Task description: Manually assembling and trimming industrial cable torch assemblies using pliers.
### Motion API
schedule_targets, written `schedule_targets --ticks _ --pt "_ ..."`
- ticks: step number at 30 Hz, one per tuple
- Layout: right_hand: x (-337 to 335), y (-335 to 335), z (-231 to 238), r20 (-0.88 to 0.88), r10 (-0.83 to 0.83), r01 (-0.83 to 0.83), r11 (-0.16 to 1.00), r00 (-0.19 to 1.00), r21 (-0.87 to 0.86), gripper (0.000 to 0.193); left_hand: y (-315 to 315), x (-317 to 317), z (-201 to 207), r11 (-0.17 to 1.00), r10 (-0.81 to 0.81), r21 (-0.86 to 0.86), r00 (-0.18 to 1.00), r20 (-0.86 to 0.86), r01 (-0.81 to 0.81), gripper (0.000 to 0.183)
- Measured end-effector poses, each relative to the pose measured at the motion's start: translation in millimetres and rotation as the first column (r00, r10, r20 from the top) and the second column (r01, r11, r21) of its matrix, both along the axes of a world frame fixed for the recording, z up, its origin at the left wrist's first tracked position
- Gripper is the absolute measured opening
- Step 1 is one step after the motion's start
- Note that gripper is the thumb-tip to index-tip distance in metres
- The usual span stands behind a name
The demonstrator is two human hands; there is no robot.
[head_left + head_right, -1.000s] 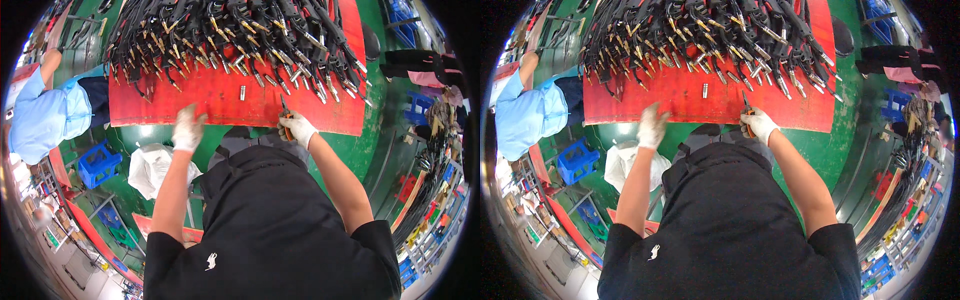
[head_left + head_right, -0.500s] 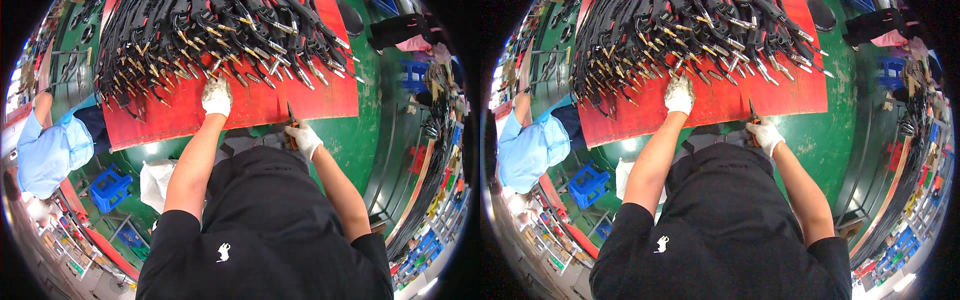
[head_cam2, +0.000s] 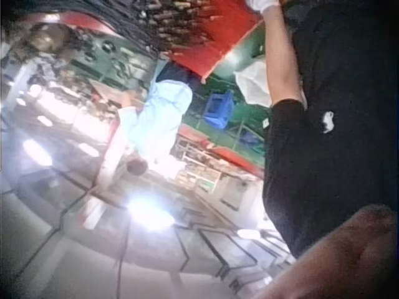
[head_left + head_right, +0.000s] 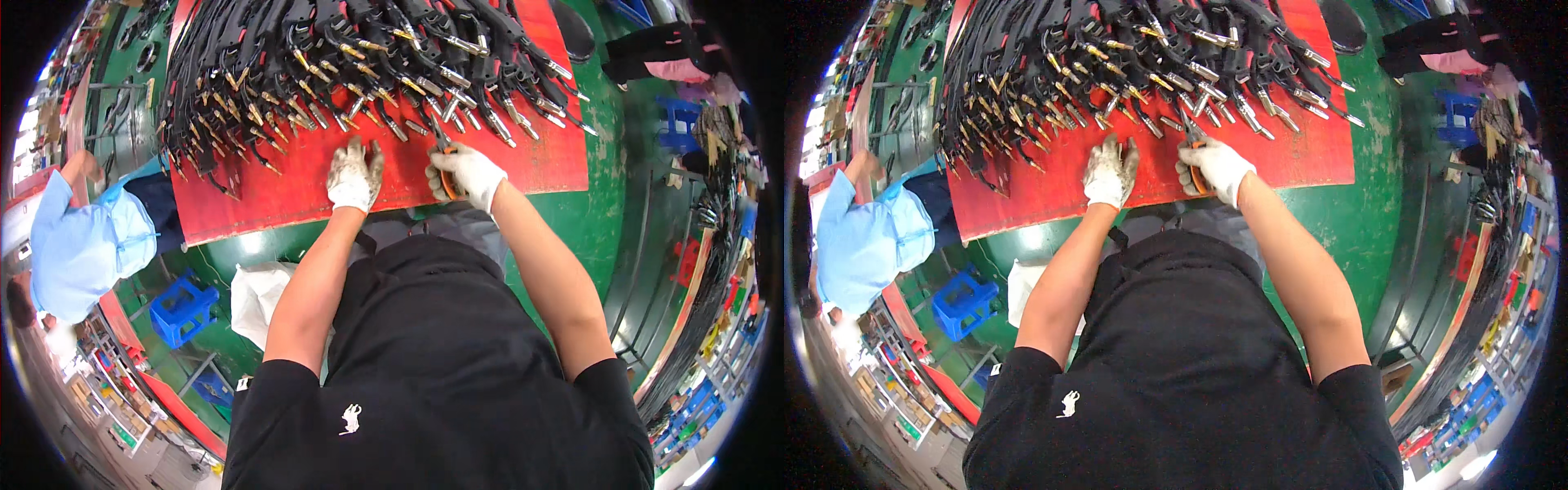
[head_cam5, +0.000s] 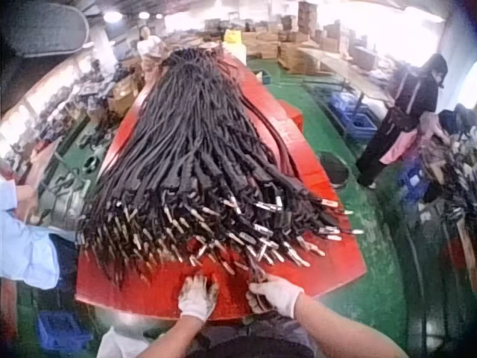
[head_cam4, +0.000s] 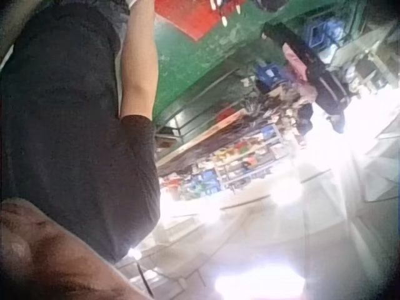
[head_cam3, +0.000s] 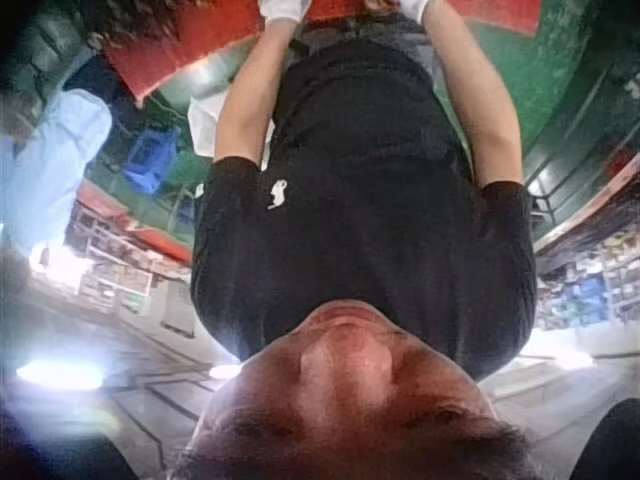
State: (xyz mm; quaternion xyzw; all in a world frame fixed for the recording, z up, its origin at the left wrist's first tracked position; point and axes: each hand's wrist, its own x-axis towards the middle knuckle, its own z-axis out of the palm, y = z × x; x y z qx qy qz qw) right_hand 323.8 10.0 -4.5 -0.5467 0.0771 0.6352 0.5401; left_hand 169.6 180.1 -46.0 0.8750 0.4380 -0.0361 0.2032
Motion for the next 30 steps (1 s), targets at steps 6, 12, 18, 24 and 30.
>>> schedule_targets --ticks 6,12,18,24,30 --pt "25 31 -8 -0.015 0.054 -0.054 0.998 0.998 0.019 0.016 4 11 -15 0.983 -0.172 0.057 0.984 -0.046 0.174 0.045" --pt "62 45 -1 -0.054 0.108 -0.11 0.994 0.993 -0.029 0.017 4 4 -20 0.982 -0.183 0.046 0.983 -0.008 0.183 0.03" --pt "57 51 8 0.069 0.13 -0.12 0.984 0.989 -0.134 0.016 6 7 -32 0.977 -0.207 0.051 0.978 0.026 0.206 0.025" --pt "41 56 9 0.204 0.29 -0.27 0.955 0.935 -0.122 0.021 4 9 -52 0.961 -0.269 0.063 0.963 0.001 0.268 0.02" --pt "44 62 -4 0.171 0.118 -0.121 0.993 0.978 0.004 0.019 1 -1 -46 0.955 -0.293 0.084 0.952 0.091 0.286 0.018"
